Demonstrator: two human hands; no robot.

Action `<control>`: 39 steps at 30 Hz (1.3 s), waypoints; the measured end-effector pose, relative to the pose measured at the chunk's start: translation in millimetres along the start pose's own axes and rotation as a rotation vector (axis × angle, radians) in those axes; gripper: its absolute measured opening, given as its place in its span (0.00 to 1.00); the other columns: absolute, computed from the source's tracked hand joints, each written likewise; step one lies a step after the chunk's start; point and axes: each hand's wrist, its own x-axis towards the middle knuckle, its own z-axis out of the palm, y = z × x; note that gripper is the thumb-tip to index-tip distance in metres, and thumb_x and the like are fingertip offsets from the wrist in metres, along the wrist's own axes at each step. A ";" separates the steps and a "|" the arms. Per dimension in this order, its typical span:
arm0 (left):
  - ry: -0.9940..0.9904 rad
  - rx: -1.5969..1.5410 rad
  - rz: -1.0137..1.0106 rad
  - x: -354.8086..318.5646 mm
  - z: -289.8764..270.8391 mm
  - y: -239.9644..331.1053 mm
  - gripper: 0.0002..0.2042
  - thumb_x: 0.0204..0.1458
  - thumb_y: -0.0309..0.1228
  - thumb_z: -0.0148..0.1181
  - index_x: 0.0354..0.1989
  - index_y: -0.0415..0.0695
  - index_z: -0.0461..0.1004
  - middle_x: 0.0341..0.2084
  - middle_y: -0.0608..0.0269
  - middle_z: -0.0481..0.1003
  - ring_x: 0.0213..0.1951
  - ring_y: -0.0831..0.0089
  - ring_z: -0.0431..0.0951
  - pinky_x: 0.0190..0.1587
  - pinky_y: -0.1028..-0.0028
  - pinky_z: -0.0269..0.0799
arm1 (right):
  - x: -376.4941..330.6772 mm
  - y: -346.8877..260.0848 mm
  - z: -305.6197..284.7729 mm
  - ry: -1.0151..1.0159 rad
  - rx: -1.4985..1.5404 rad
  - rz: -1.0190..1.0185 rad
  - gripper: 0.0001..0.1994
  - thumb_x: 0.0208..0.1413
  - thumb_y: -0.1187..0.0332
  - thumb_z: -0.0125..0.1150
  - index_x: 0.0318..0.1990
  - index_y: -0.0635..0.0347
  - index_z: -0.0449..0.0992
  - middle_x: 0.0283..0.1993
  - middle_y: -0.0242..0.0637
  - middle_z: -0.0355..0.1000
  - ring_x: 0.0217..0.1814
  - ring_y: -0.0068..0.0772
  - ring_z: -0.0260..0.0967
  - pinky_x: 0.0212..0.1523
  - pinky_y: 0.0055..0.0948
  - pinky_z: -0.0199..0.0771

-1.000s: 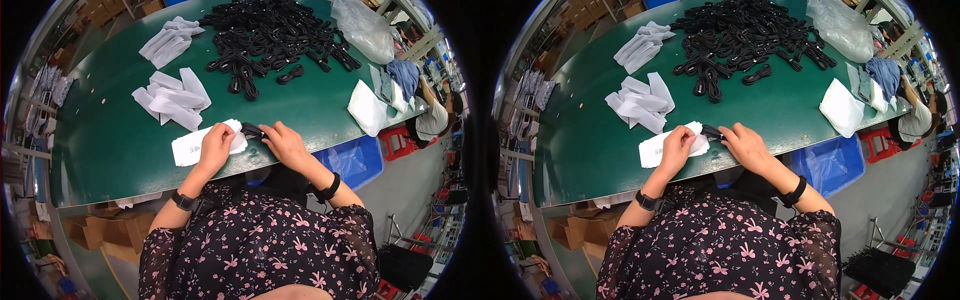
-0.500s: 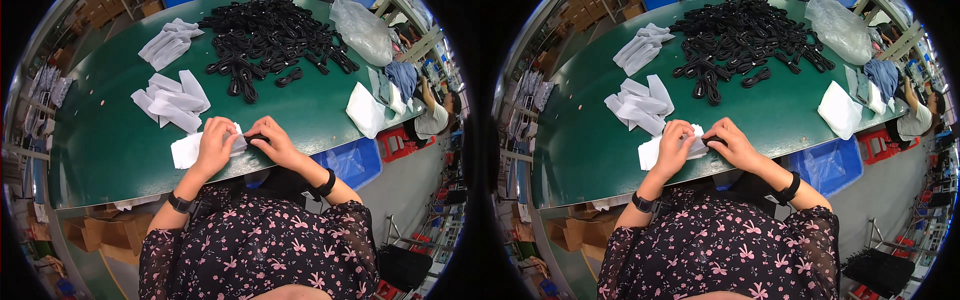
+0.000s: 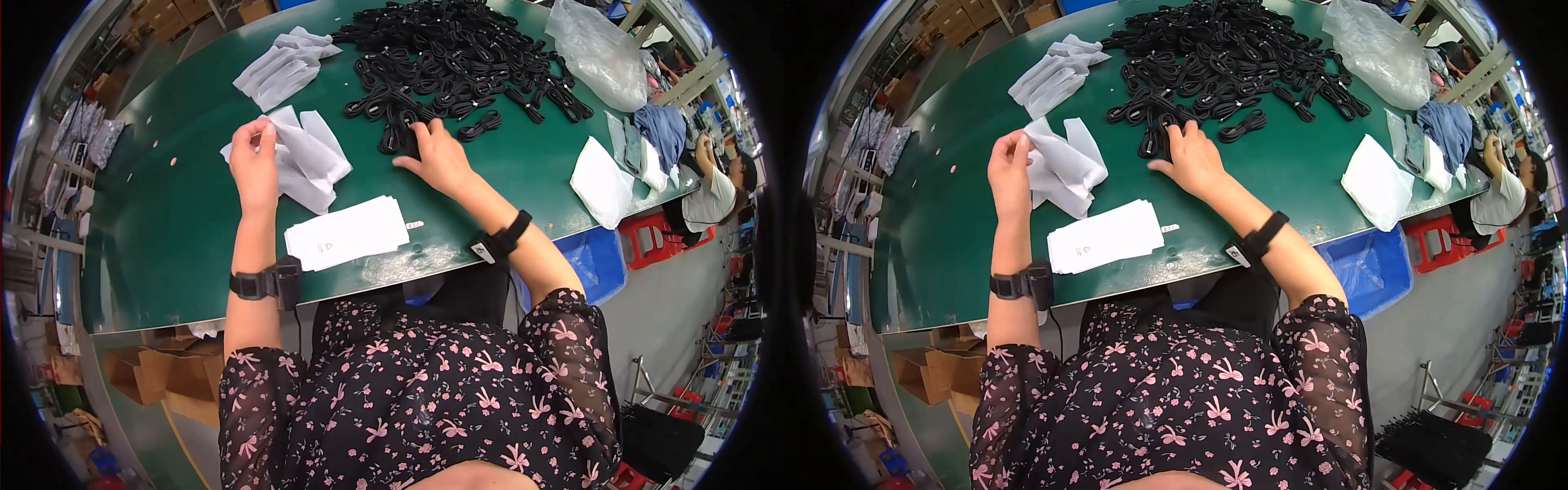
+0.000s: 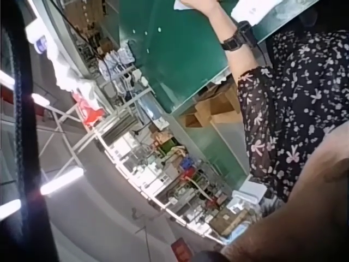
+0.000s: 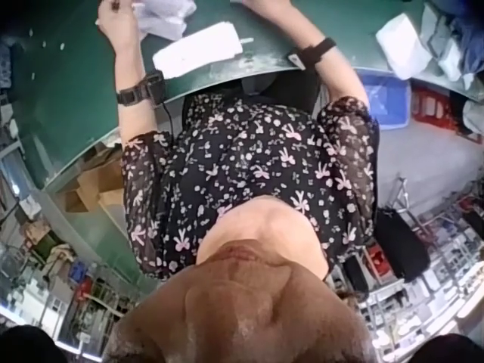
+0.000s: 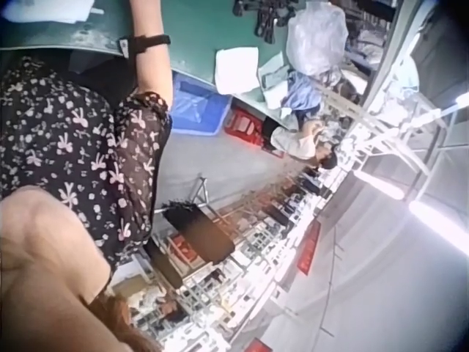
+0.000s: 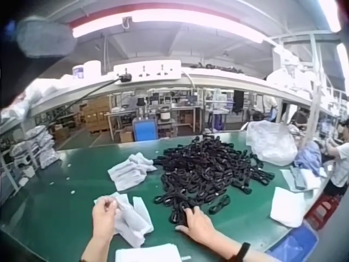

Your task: The person picks up a black cable, slides it into a white foam sleeve, and places the sleeved cable onto a stack, repeating the process for several items.

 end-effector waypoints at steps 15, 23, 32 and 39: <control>-0.533 0.665 0.306 -127.9 62.1 -35.6 0.05 0.49 0.21 0.61 0.33 0.38 0.71 0.26 0.57 0.71 0.27 0.66 0.72 0.32 0.71 0.69 | -76.0 -20.5 -47.3 -0.225 0.852 0.468 0.12 0.63 0.69 0.52 0.49 0.68 0.69 0.32 0.35 0.74 0.26 0.21 0.67 0.28 0.23 0.70; -0.442 0.357 -0.117 -128.3 57.4 -26.9 0.06 0.48 0.21 0.61 0.31 0.36 0.70 0.25 0.58 0.70 0.25 0.67 0.70 0.31 0.72 0.67 | -113.9 -25.6 -64.0 -0.048 0.370 -0.101 0.12 0.58 0.73 0.57 0.49 0.63 0.73 0.33 0.41 0.72 0.29 0.40 0.68 0.32 0.30 0.70; -0.601 0.381 0.415 -129.9 62.4 -12.3 0.04 0.49 0.20 0.60 0.30 0.39 0.70 0.30 0.58 0.71 0.35 0.66 0.71 0.35 0.69 0.68 | -107.0 -32.0 -60.5 -0.471 0.809 0.434 0.12 0.58 0.70 0.59 0.47 0.62 0.73 0.38 0.40 0.69 0.31 0.36 0.68 0.33 0.29 0.70; -0.523 0.213 0.015 -111.6 56.6 3.5 0.04 0.53 0.25 0.59 0.32 0.38 0.71 0.38 0.62 0.73 0.42 0.73 0.71 0.43 0.72 0.67 | -93.2 -44.0 -45.5 -0.017 0.835 -0.033 0.10 0.55 0.72 0.62 0.45 0.60 0.74 0.44 0.37 0.68 0.34 0.23 0.66 0.33 0.21 0.68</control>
